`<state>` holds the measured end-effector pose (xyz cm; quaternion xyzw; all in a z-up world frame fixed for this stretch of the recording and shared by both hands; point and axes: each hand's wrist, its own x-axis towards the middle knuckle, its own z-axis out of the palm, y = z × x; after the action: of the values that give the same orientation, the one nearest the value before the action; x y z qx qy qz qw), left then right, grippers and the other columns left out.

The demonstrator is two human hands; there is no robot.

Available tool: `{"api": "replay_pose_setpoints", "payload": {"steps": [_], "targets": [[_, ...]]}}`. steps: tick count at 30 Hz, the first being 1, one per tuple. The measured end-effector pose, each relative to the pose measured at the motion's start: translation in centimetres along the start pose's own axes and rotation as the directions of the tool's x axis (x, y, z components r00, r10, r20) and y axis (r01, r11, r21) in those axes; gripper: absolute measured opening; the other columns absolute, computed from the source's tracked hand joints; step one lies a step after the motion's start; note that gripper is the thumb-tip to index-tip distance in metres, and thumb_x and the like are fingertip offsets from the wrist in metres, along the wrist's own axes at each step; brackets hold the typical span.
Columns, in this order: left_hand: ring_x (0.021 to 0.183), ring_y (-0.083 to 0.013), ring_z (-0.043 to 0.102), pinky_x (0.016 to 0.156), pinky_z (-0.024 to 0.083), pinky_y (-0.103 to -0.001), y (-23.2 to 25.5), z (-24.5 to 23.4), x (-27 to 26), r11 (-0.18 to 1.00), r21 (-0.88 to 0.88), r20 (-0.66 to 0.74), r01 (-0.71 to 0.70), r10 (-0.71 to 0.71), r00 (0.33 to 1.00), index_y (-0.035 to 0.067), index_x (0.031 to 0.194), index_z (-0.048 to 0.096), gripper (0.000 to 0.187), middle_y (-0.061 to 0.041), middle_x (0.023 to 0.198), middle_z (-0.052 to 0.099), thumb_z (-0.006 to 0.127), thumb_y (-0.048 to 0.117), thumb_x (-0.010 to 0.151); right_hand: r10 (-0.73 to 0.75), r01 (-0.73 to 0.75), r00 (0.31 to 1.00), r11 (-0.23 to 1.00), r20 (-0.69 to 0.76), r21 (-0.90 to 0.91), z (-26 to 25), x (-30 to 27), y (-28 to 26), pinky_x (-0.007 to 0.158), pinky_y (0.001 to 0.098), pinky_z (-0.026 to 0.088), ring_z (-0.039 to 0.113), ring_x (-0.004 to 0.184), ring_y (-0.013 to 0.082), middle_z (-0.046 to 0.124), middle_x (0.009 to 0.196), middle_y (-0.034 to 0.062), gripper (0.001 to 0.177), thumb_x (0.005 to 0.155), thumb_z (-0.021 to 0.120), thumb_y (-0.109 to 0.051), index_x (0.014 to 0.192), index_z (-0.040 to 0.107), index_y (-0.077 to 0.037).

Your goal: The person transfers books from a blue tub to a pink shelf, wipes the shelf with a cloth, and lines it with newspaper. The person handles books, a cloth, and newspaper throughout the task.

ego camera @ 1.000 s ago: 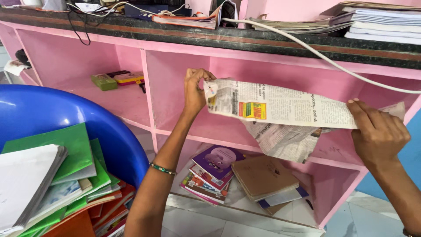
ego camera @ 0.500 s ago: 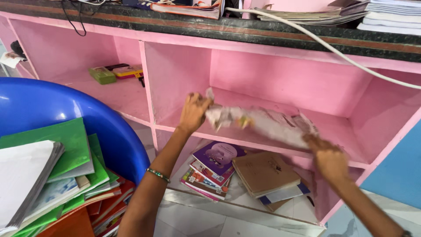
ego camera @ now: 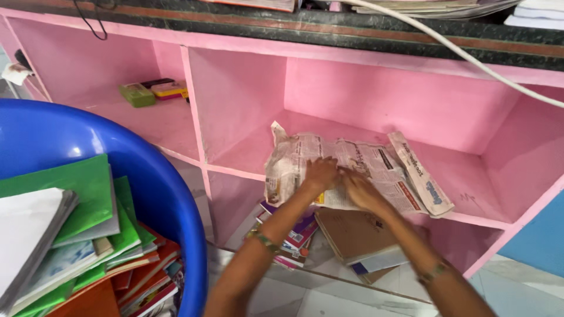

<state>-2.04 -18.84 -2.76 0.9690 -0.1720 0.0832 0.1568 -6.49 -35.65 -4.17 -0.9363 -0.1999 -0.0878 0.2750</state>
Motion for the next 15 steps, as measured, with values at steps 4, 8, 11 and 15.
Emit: {"api": "replay_pose_setpoints", "payload": {"steps": [4, 8, 11, 15], "targets": [[0.158, -0.0349, 0.002, 0.121, 0.000, -0.074, -1.1, -2.0, -1.8, 0.953, 0.139, 0.074, 0.268, -0.280, 0.957, 0.024, 0.163, 0.015, 0.068, -0.001, 0.172, 0.008, 0.027, 0.056, 0.105, 0.131, -0.121, 0.991, 0.948, 0.014, -0.293, 0.0, 5.0, 6.1, 0.122, 0.0518, 0.025, 0.033, 0.148, 0.0352, 0.038, 0.159, 0.0172, 0.064, 0.105, 0.023, -0.049, 0.150, 0.042, -0.007], [0.158, -0.0329, -0.003, 0.119, -0.004, -0.073, -7.0, -4.9, -2.0, 0.936, 0.161, 0.107, 0.313, -0.332, 0.937, 0.027, 0.165, 0.008, 0.087, 0.003, 0.173, -0.001, 0.023, 0.076, 0.095, 0.376, -0.396, 0.917, 0.810, -0.136, -0.432, -8.6, 1.5, 17.7, 0.120, 0.0597, 0.023, 0.026, 0.153, 0.0314, 0.028, 0.165, 0.0115, 0.067, 0.102, 0.029, -0.054, 0.154, 0.037, -0.012], [0.159, -0.0315, -0.004, 0.120, -0.007, -0.073, -10.7, -5.3, -1.6, 0.916, 0.192, 0.096, 0.352, -0.374, 0.922, 0.029, 0.165, 0.011, 0.093, 0.003, 0.173, 0.000, 0.027, 0.083, 0.090, 0.549, -0.593, 0.801, 0.673, -0.239, -0.441, -13.3, -2.7, 23.1, 0.119, 0.0656, 0.021, 0.021, 0.156, 0.0286, 0.021, 0.169, 0.0072, 0.070, 0.100, 0.034, -0.057, 0.156, 0.034, -0.015], [0.160, -0.0297, -0.003, 0.119, -0.008, -0.073, -12.1, -4.3, -0.2, 0.912, 0.208, 0.089, 0.355, -0.379, 0.921, 0.028, 0.165, 0.011, 0.098, 0.005, 0.173, 0.002, 0.028, 0.086, 0.087, 0.505, -0.556, 0.828, 0.680, -0.245, -0.477, -12.0, -1.0, 21.4, 0.122, 0.0620, 0.018, 0.020, 0.156, 0.0287, 0.022, 0.170, 0.0082, 0.070, 0.101, 0.033, -0.056, 0.158, 0.033, -0.016]]}}
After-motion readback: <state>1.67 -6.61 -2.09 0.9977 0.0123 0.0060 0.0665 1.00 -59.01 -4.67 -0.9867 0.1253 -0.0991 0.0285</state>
